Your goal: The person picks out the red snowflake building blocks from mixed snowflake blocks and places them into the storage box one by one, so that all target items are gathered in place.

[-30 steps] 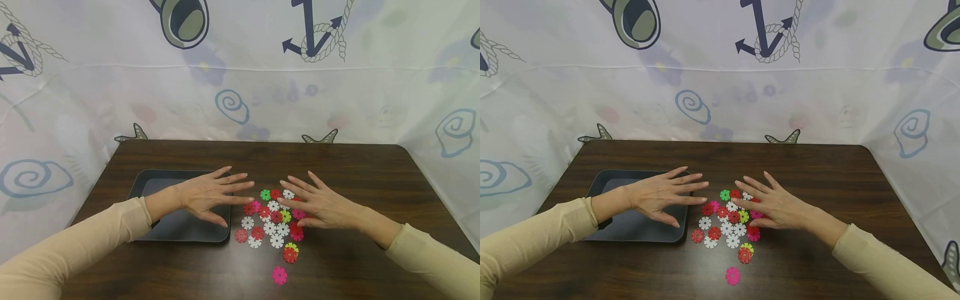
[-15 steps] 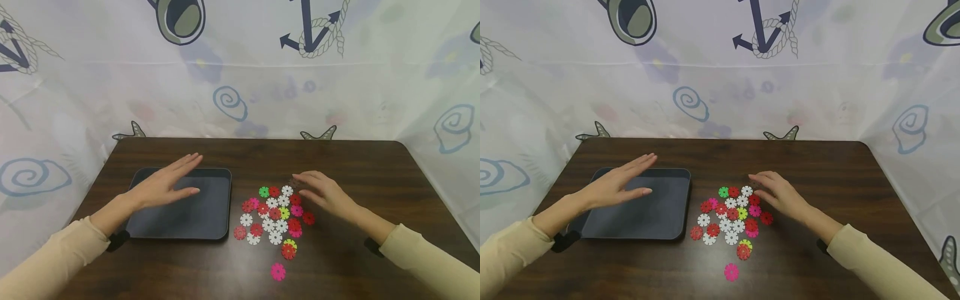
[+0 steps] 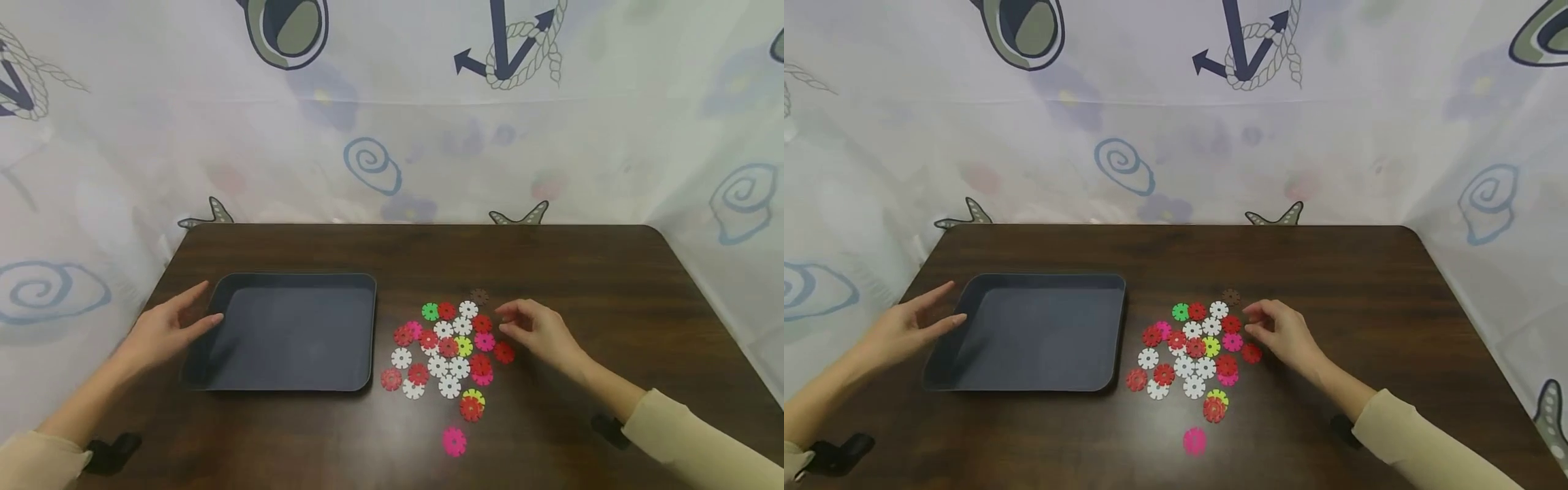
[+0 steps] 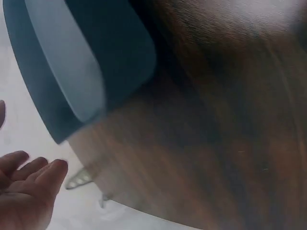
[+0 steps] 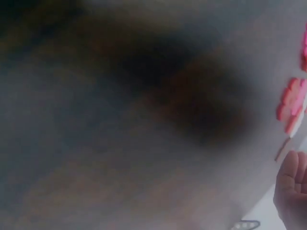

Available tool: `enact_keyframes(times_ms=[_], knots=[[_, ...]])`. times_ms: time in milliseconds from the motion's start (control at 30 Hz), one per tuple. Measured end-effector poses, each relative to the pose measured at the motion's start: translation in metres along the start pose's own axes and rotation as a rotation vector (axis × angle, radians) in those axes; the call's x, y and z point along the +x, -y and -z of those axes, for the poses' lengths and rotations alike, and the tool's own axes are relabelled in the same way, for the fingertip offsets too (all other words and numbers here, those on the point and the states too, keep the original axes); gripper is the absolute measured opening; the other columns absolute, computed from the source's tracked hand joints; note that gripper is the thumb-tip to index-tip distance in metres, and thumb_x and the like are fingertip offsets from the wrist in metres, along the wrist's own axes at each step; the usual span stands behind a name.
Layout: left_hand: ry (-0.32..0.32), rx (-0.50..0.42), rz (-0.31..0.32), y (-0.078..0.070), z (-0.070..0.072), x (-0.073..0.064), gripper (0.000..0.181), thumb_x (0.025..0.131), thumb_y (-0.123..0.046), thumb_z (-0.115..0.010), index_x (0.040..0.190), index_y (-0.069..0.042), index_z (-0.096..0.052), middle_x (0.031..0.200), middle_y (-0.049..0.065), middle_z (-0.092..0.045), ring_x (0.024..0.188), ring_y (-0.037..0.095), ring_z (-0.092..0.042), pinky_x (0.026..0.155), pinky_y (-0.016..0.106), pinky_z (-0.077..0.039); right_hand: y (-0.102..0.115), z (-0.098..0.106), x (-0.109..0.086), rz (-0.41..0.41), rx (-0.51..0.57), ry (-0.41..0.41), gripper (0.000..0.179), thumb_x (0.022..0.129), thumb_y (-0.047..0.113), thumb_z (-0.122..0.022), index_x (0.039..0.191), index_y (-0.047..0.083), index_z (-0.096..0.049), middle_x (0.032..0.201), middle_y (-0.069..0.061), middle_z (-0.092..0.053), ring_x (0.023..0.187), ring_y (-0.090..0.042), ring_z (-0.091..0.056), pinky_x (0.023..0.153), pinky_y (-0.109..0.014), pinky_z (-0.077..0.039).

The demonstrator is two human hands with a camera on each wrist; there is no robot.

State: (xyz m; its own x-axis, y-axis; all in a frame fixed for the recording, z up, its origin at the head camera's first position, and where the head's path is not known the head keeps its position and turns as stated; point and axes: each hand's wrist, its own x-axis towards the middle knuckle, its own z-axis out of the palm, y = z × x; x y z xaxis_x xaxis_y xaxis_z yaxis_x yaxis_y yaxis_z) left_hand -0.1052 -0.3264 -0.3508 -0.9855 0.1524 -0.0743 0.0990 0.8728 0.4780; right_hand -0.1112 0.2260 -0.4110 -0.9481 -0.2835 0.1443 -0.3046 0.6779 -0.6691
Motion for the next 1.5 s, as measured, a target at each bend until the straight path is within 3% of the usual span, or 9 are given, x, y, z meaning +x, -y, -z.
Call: enact_keyframes(times_ms=[133, 200, 433, 633, 800, 1267, 1500], knots=[[0.067, -0.016, 0.110, 0.018, -0.001, -0.013, 0.074, 0.094, -0.036, -0.056, 0.144, 0.007, -0.024, 0.127, 0.037, -0.046, 0.112, 0.053, -0.049, 0.081, 0.059, -0.046, -0.001, -0.009, -0.012, -0.029, -0.008, 0.069, 0.023, 0.077, 0.004, -0.074, 0.098, 0.002, -0.066, 0.087, -0.005, -0.063, 0.075, -0.012, -0.057, 0.066, -0.023, -0.051], [0.080, -0.028, 0.132, 0.023, -0.001, -0.016, 0.074, 0.094, -0.035, -0.056, 0.143, 0.009, -0.025, 0.127, 0.036, -0.047, 0.112, 0.052, -0.050, 0.082, 0.058, -0.046, 0.000, -0.011, -0.014, -0.029, -0.032, 0.094, 0.023, 0.076, 0.006, -0.076, 0.097, 0.002, -0.066, 0.085, -0.004, -0.062, 0.075, -0.014, -0.056, 0.065, -0.024, -0.050], [0.071, -0.070, 0.104, 0.027, -0.006, -0.015, 0.068, 0.092, -0.024, -0.061, 0.139, 0.015, -0.030, 0.130, 0.036, -0.045, 0.113, 0.048, -0.052, 0.076, 0.043, -0.053, 0.000, -0.008, -0.013, -0.007, -0.097, 0.165, 0.026, 0.073, 0.012, -0.079, 0.094, 0.005, -0.065, 0.084, -0.002, -0.059, 0.075, -0.014, -0.053, 0.064, -0.026, -0.048], [0.089, -0.129, 0.089, 0.014, -0.015, 0.005, 0.064, 0.093, -0.021, -0.059, 0.140, 0.012, -0.031, 0.136, 0.033, -0.040, 0.119, 0.047, -0.048, 0.087, 0.052, -0.047, -0.005, 0.002, -0.020, -0.030, -0.155, 0.160, 0.025, 0.072, 0.011, -0.080, 0.090, 0.008, -0.063, 0.082, 0.002, -0.057, 0.074, -0.012, -0.051, 0.062, -0.024, -0.045], [0.077, -0.137, 0.076, 0.006, -0.018, 0.016, 0.058, 0.091, -0.011, -0.060, 0.139, 0.011, -0.035, 0.135, 0.030, -0.043, 0.118, 0.044, -0.050, 0.090, 0.051, -0.046, -0.007, 0.007, -0.026, -0.039, -0.163, 0.164, 0.024, 0.072, 0.011, -0.080, 0.088, 0.008, -0.062, 0.081, 0.002, -0.056, 0.073, -0.011, -0.050, 0.061, -0.023, -0.045], [0.011, -0.155, 0.124, 0.015, -0.017, 0.004, 0.050, 0.090, -0.003, -0.058, 0.135, 0.010, -0.042, 0.127, 0.030, -0.052, 0.114, 0.045, -0.054, 0.087, 0.051, -0.048, 0.001, 0.001, -0.020, -0.043, -0.114, 0.192, 0.029, 0.072, 0.009, -0.080, 0.089, 0.007, -0.056, 0.078, 0.001, -0.055, 0.069, -0.008, -0.051, 0.057, -0.022, -0.043], [-0.010, -0.130, 0.142, 0.018, -0.015, -0.003, 0.048, 0.089, -0.003, -0.058, 0.133, 0.009, -0.045, 0.126, 0.030, -0.053, 0.112, 0.045, -0.055, 0.085, 0.051, -0.049, 0.008, 0.004, -0.007, -0.087, -0.015, 0.256, 0.016, 0.080, 0.001, -0.070, 0.089, 0.005, -0.057, 0.073, 0.001, -0.054, 0.062, -0.006, -0.051, 0.053, -0.020, -0.048]])
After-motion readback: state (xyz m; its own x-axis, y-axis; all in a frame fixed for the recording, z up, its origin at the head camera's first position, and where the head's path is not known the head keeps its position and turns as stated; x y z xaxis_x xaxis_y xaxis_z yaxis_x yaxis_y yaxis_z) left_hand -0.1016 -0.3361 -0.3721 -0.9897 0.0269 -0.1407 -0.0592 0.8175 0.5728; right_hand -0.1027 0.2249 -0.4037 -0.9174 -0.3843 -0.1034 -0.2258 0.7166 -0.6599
